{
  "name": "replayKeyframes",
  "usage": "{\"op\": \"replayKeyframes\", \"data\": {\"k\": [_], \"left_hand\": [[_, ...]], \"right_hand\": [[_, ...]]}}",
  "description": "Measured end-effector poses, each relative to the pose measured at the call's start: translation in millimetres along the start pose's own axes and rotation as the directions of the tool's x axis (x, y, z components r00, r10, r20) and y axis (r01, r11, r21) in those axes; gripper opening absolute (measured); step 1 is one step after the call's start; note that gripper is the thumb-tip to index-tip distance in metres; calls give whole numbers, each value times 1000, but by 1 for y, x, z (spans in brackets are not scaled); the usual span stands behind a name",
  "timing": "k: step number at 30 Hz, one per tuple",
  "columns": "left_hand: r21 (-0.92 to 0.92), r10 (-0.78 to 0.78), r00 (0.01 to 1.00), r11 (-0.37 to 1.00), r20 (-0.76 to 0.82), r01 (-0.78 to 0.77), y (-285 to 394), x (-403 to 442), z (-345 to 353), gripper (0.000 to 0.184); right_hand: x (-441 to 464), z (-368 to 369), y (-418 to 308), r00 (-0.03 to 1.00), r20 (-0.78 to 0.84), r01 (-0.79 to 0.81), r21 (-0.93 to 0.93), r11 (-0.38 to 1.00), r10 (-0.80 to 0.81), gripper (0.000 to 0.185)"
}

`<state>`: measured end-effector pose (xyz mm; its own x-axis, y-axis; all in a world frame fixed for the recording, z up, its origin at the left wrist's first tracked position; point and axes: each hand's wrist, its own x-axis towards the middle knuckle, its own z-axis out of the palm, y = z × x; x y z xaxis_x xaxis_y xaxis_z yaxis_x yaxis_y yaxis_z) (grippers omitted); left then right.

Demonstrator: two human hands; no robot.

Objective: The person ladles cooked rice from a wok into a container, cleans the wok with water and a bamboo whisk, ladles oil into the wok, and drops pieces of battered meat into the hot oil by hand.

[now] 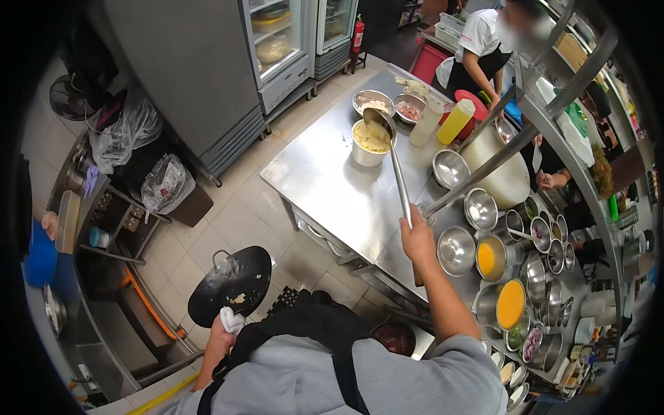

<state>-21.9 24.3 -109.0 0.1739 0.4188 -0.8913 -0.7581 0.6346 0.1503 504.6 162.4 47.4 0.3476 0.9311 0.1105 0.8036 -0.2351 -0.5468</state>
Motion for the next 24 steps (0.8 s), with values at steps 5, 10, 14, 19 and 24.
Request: {"op": "replayKeyframes", "data": {"k": [5, 10, 14, 19, 24], "left_hand": [[-44, 10, 1000, 999, -12, -10, -1, -17, -4, 21], [-95, 67, 997, 993, -36, -70, -13, -27, -17, 24], [-106, 139, 988, 984, -62, -145, -31, -33, -36, 24], [-375, 247, 915, 920, 320, -118, -65, -54, -53, 30], [-605, 322, 947, 752, -9, -261, -84, -83, -55, 25]], "right_hand": [[-15, -8, -26, 997, 36, -60, -100, 993, 64, 51], [-10, -6, -23, 940, -246, 197, -170, 966, -235, 50], [-8, -31, -71, 936, 338, -328, 728, 601, 101, 48], [-11, 2, -110, 488, 795, -805, 569, 165, -361, 47], [-58, 84, -198, 322, 912, -611, 406, 680, -254, 40]]}}
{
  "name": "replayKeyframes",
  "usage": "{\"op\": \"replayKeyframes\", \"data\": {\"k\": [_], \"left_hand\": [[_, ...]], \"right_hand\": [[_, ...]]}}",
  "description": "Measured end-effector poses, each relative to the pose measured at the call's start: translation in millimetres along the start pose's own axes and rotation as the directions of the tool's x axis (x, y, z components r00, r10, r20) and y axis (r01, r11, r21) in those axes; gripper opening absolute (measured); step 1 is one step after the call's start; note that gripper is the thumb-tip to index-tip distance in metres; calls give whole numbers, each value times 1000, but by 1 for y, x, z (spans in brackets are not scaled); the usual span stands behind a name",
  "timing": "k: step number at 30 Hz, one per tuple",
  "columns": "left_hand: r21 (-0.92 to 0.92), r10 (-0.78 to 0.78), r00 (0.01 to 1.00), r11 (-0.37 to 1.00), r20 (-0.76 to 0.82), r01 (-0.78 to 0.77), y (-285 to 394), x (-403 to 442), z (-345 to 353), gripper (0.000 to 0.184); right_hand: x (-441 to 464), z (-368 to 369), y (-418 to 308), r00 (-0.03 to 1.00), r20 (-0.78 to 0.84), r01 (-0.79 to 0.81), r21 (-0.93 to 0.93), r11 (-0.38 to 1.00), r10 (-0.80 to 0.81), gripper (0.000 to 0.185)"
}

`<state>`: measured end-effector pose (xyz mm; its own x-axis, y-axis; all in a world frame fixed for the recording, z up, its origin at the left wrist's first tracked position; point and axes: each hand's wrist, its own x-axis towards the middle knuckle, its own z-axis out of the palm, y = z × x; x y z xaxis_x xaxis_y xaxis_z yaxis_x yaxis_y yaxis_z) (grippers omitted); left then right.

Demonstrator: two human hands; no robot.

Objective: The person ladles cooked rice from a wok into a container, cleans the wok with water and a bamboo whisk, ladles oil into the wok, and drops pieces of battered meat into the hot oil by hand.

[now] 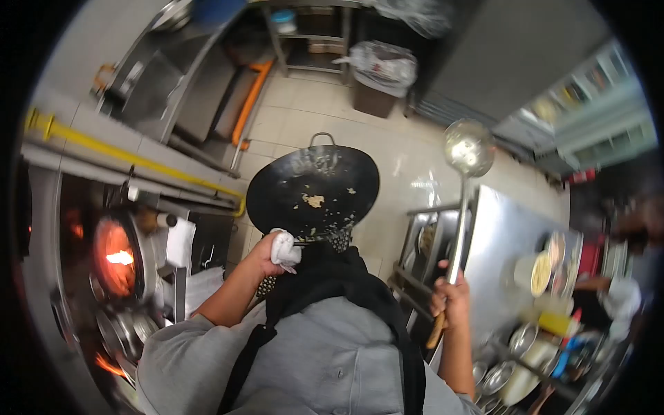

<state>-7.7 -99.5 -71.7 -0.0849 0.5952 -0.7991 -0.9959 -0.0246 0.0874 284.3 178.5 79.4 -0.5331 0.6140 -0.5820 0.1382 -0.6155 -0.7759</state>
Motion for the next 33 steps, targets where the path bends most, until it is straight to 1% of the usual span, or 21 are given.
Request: {"op": "replayKeyframes", "data": {"k": [2, 4, 6, 8, 10, 11, 12, 13, 14, 16, 19, 20, 22, 23, 25, 26, 28, 29, 30, 32, 33], "left_hand": [[-127, 38, 996, 991, 75, -28, -14, -27, 0, 22], [-194, 89, 983, 979, 159, -57, -25, -34, 4, 20], [-248, 204, 967, 955, 154, -162, -41, -64, 30, 19], [-318, 214, 972, 932, 96, -174, -55, -90, 57, 19], [-341, 331, 943, 889, 18, -306, -68, -134, 63, 19], [-286, 380, 925, 886, -7, -366, -78, -156, 66, 19], [-210, 436, 900, 878, -26, -431, -93, -168, 71, 20], [-211, 487, 860, 835, -150, -509, -112, -165, 79, 21], [-259, 538, 823, 781, -183, -568, -132, -169, 88, 19], [-383, 535, 819, 725, -208, -572, -137, -188, 97, 17], [-391, 532, 713, 600, -457, -698, -173, -236, 119, 20], [-381, 542, 694, 585, -473, -716, -185, -241, 113, 21], [-341, 521, 602, 514, -604, -787, -206, -257, 109, 21], [-330, 531, 589, 505, -610, -797, -215, -260, 103, 21], [-332, 561, 499, 378, -661, -864, -228, -264, 81, 22], [-325, 574, 483, 361, -661, -874, -228, -266, 70, 22], [-302, 592, 384, 238, -708, -923, -222, -273, 46, 22], [-320, 573, 380, 208, -726, -924, -216, -273, 28, 21], [-251, 559, 326, 209, -762, -945, -200, -283, 21, 19], [-199, 594, 238, 132, -768, -971, -182, -273, -43, 17], [-190, 579, 225, 121, -783, -974, -165, -287, -58, 12]], "right_hand": [[9, 29, 1, 988, 94, -112, -100, 989, 121, 39], [23, 58, -11, 978, 106, -145, -281, 949, 181, 39], [38, 66, -22, 954, 227, -89, -415, 906, 198, 38], [57, 77, -43, 899, 370, 0, -534, 845, 234, 38], [57, 101, -47, 855, 458, 162, -681, 715, 242, 38], [49, 116, -57, 850, 468, 228, -741, 631, 242, 39], [56, 110, -64, 820, 511, 253, -726, 639, 256, 39], [72, 100, -71, 758, 587, 318, -712, 626, 284, 39], [86, 93, -78, 684, 657, 378, -691, 617, 317, 40], [83, 137, -113, 665, 651, 419, -731, 539, 367, 41], [87, 173, -124, 468, 670, 566, -728, 387, 577, 41], [85, 184, -119, 457, 676, 572, -721, 391, 579, 41], [77, 206, -110, 376, 642, 598, -719, 354, 669, 41], [67, 218, -101, 319, 680, 657, -661, 363, 661, 40], [42, 250, -83, 262, 678, 673, -638, 373, 687, 40], [29, 269, -72, 216, 666, 685, -624, 376, 713, 40], [0, 312, -45, 172, 647, 713, -602, 359, 743, 42], [-15, 334, -30, 137, 597, 686, -633, 360, 790, 41], [-27, 357, -13, 93, 547, 654, -664, 363, 832, 41], [-61, 405, 25, 70, 527, 624, -686, 375, 847, 40], [-79, 429, 46, 41, 506, 579, -715, 392, 862, 40]]}}
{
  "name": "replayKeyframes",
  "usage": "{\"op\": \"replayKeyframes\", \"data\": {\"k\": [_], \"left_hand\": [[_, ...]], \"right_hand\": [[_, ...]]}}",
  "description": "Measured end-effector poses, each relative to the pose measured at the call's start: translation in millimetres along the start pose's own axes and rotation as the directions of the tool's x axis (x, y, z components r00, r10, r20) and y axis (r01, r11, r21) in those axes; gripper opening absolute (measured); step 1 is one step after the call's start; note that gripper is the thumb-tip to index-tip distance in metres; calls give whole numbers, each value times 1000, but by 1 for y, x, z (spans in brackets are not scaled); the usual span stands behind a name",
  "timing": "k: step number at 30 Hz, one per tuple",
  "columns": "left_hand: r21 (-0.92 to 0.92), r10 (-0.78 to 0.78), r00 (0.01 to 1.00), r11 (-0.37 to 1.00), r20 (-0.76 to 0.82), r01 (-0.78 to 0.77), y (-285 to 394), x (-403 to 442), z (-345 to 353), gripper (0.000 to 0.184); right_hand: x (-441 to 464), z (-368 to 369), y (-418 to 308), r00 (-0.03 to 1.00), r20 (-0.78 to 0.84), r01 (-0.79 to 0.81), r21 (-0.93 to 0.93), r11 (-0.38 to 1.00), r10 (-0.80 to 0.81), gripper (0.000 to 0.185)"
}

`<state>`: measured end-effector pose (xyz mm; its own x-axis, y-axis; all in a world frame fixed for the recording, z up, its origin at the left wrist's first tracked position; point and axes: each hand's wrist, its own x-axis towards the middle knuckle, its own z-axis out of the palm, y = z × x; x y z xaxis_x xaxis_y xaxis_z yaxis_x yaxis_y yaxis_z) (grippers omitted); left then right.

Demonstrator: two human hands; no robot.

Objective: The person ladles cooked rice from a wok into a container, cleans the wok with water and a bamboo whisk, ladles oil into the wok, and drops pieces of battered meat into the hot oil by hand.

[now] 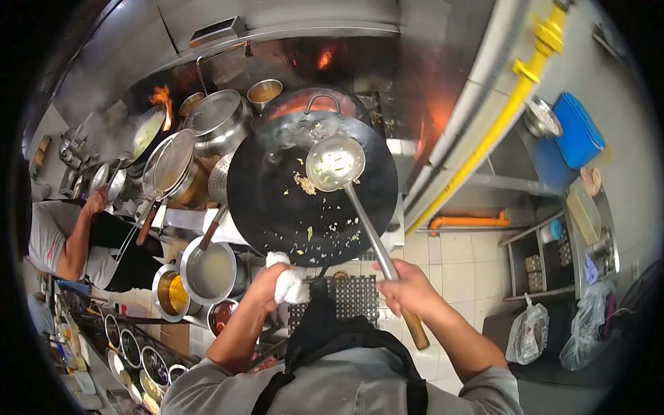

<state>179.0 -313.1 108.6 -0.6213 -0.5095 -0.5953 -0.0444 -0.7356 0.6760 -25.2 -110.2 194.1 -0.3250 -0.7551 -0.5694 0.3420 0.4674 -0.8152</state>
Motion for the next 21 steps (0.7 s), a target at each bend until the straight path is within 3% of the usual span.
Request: {"op": "replayKeyframes", "data": {"k": [1, 3, 9, 12, 21], "left_hand": [[-9, 62, 998, 998, -7, -62, 12, 24, -2, 11], [-11, 62, 998, 998, 22, -62, 36, 77, -15, 10], [-54, 41, 999, 998, 34, -39, 101, 182, -18, 19], [-102, 33, 992, 995, 125, -20, 120, 212, -21, 18], [-49, 0, 998, 999, 61, 3, 119, 259, -24, 16]], "right_hand": [[30, 8, -15, 1000, -7, 1, -12, 1000, -1, 40], [90, 23, -42, 999, 50, -30, 181, 983, 21, 40], [225, 47, -94, 998, 61, -43, 240, 970, 29, 36], [261, 55, -114, 999, -10, -48, 181, 982, 51, 32], [307, 41, -125, 991, -110, -67, 69, 995, 74, 31]]}}
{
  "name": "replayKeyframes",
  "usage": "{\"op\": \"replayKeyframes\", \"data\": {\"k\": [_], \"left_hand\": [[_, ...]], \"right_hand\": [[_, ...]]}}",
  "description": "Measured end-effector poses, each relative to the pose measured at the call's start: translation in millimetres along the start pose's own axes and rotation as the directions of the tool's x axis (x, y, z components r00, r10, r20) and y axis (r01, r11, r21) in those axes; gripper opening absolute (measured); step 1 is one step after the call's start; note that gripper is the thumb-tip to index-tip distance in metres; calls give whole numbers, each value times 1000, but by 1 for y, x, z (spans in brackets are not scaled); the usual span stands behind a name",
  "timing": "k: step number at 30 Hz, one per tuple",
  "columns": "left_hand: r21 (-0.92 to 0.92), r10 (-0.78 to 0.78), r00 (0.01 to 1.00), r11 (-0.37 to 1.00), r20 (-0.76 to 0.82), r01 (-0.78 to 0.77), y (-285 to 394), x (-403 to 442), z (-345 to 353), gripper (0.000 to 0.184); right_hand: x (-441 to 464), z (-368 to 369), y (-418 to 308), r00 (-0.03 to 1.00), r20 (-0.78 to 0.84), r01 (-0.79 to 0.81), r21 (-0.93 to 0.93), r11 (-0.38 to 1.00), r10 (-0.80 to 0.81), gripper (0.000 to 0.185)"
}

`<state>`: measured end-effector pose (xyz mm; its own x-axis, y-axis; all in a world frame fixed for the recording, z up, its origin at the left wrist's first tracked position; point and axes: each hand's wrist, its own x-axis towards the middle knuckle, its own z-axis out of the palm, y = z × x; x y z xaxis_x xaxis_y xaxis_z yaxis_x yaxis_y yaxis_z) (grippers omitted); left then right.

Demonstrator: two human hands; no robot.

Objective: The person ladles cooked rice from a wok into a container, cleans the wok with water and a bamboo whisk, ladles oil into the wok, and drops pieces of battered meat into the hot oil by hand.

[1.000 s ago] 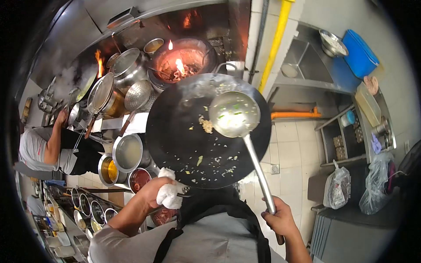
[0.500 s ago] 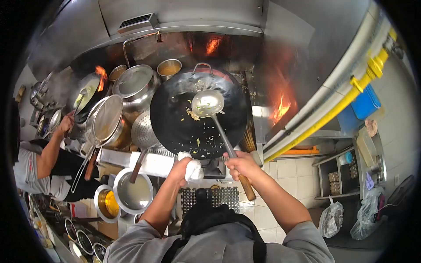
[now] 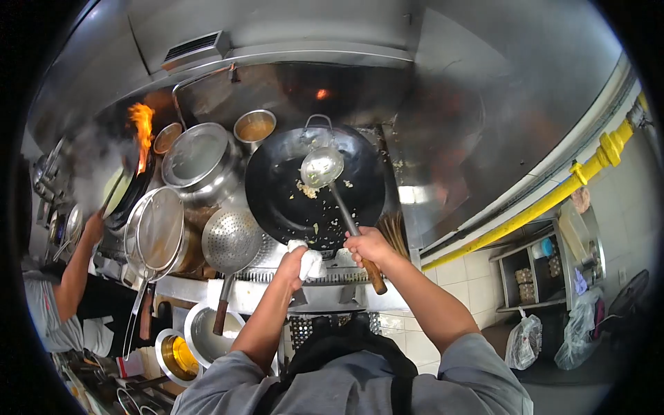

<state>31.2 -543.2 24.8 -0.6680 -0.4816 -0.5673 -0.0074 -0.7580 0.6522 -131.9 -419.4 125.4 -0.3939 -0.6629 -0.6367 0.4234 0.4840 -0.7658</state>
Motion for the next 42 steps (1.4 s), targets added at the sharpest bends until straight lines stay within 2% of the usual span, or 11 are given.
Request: {"op": "replayKeyframes", "data": {"k": [6, 16, 21, 26, 29, 32, 34, 36, 40, 41, 42], "left_hand": [[-86, -26, 996, 996, 82, 33, -4, 12, -1, 23], [13, -143, 974, 990, 173, 143, 19, -13, 1, 29], [-163, -98, 944, 974, 314, 155, -16, -53, -58, 42], [-244, -67, 983, 964, 170, 108, -48, -112, -97, 35], [-263, -73, 997, 961, 33, 80, -58, -154, -120, 34], [-225, -85, 985, 973, -152, 49, -69, -183, -139, 32], [-288, -83, 984, 957, -160, 34, -84, -186, -149, 30], [-268, -62, 975, 963, -211, 3, -86, -184, -153, 28], [-101, -61, 984, 994, -167, 44, -84, -165, -150, 30], [-25, -37, 982, 999, -187, 33, -75, -163, -141, 33], [54, 18, 986, 999, -167, -9, -58, -165, -129, 34]], "right_hand": [[3, -24, 3, 992, -10, 118, -250, 961, -124, 31], [59, 61, -137, 825, 545, -96, 398, 912, -151, 27], [97, 87, -181, 948, 266, 223, -170, 960, -174, 24], [215, 134, -213, 913, 175, 335, -838, 431, -370, 38], [273, 153, -219, 951, 309, 92, -250, 964, -11, 16], [305, 172, -217, 774, 610, -466, 370, 804, 167, 10], [289, 183, -218, 822, 522, -427, 304, 852, 227, 19], [280, 197, -212, 983, 175, 8, -377, 926, 63, 19], [324, 179, -237, 836, 478, -498, 450, 742, 271, 27], [338, 172, -234, 886, 396, -212, -121, 970, 243, 20], [345, 170, -231, 922, 354, 126, -662, 739, 159, 18]]}}
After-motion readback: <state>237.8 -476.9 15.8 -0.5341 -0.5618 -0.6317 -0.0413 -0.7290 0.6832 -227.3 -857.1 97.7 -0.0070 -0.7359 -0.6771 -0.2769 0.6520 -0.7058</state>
